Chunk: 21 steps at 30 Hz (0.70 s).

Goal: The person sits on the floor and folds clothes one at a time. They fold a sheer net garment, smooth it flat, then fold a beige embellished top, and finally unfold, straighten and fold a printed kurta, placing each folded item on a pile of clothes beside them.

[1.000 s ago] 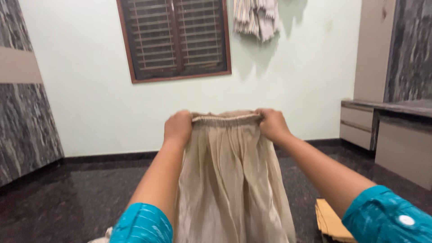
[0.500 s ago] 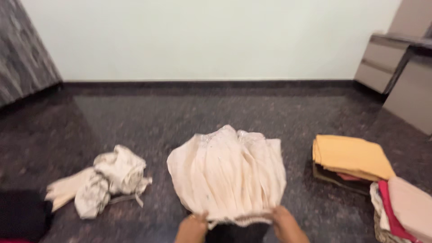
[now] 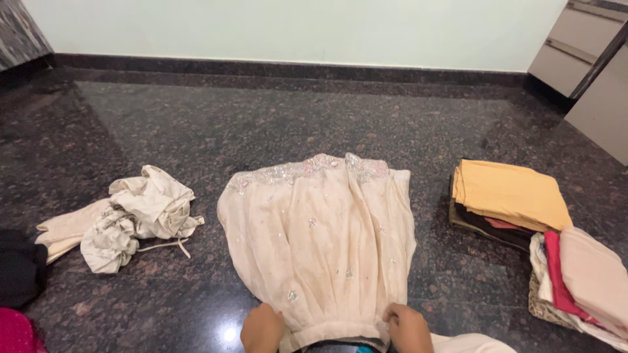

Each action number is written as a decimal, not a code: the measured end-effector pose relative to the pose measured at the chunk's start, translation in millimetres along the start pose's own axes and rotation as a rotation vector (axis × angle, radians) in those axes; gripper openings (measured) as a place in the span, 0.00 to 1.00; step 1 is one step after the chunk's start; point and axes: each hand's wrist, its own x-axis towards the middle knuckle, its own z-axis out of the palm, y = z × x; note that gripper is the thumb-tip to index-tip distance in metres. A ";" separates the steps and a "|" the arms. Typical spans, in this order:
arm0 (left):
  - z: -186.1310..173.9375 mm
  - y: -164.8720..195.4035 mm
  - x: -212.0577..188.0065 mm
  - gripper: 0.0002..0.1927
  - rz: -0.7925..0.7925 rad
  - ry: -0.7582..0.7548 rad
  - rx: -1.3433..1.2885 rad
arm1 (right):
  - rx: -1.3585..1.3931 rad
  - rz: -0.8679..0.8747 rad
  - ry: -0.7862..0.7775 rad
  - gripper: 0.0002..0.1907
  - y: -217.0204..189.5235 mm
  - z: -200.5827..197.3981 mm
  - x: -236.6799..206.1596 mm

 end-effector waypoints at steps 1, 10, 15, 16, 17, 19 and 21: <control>4.1 -1.6 5.4 0.22 -0.034 -0.010 -0.041 | 0.068 -0.099 0.067 0.10 -0.4 6.1 -0.2; 38.3 -1.6 27.1 0.32 -0.060 -0.120 -0.200 | 0.312 -0.234 -0.099 0.08 -44.9 62.4 -8.1; 34.2 2.5 21.1 0.30 -0.041 -0.164 -0.195 | 0.183 -0.448 -0.167 0.16 -75.5 73.2 -19.9; 33.5 2.8 19.1 0.28 -0.029 -0.147 -0.211 | 0.150 -0.480 -0.195 0.18 -79.3 74.2 -23.7; 33.1 2.6 17.4 0.27 -0.016 -0.131 -0.229 | 0.115 -0.487 -0.233 0.21 -82.4 75.8 -27.6; 34.0 1.3 15.4 0.23 -0.070 -0.152 -0.518 | 0.049 -0.500 -0.314 0.27 -84.6 79.8 -36.2; 37.0 -0.8 16.0 0.20 -0.119 -0.188 -0.704 | 0.033 -0.515 -0.343 0.30 -82.5 85.3 -43.9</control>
